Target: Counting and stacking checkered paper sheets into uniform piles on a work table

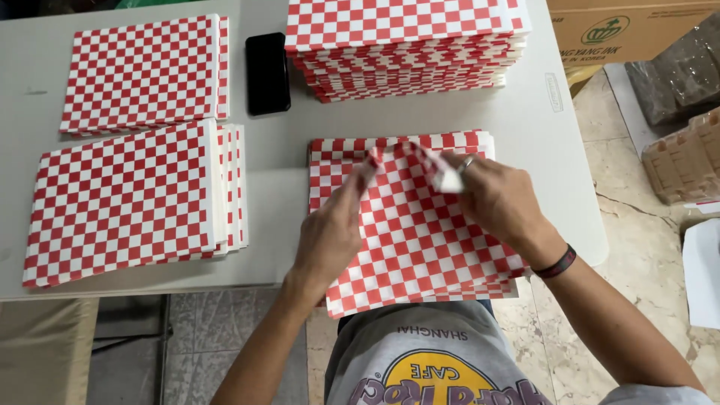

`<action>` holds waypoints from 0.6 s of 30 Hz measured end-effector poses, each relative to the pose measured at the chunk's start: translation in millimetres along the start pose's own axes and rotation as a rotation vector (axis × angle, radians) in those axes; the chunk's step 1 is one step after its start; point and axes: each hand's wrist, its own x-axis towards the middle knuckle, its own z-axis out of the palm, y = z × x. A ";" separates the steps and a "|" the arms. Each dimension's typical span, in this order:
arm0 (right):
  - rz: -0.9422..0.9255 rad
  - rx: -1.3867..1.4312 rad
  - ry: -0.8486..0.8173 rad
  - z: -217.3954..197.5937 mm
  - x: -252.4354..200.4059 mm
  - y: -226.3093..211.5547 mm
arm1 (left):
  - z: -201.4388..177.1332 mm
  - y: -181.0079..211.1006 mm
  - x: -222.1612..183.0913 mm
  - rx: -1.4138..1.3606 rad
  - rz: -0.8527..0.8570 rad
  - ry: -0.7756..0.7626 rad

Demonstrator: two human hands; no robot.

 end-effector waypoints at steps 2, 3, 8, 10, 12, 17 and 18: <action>0.186 0.156 -0.002 -9.5 10.1 -3.7 | 18.4 -19.1 -1.7 0.163 0.097 -0.011; 0.317 0.250 -0.044 -21.4 18.9 -10.4 | 34.3 -40.7 -1.8 0.323 0.221 0.039; 0.184 0.046 -0.061 4.0 8.2 13.3 | 33.1 -63.5 -4.3 0.499 0.487 0.064; 0.081 0.185 0.095 -14.6 4.6 2.7 | 1.1 -32.9 -1.7 -0.354 0.191 0.034; 0.205 0.419 0.092 -34.1 7.1 4.9 | 6.0 -57.9 9.7 -0.601 -0.080 0.125; 0.490 0.796 -0.116 -24.3 27.9 32.7 | 3.2 -88.9 29.4 -0.991 -0.654 -0.006; 0.656 0.889 -0.148 -26.2 32.2 28.6 | 1.9 -89.8 37.1 -1.020 -0.693 0.000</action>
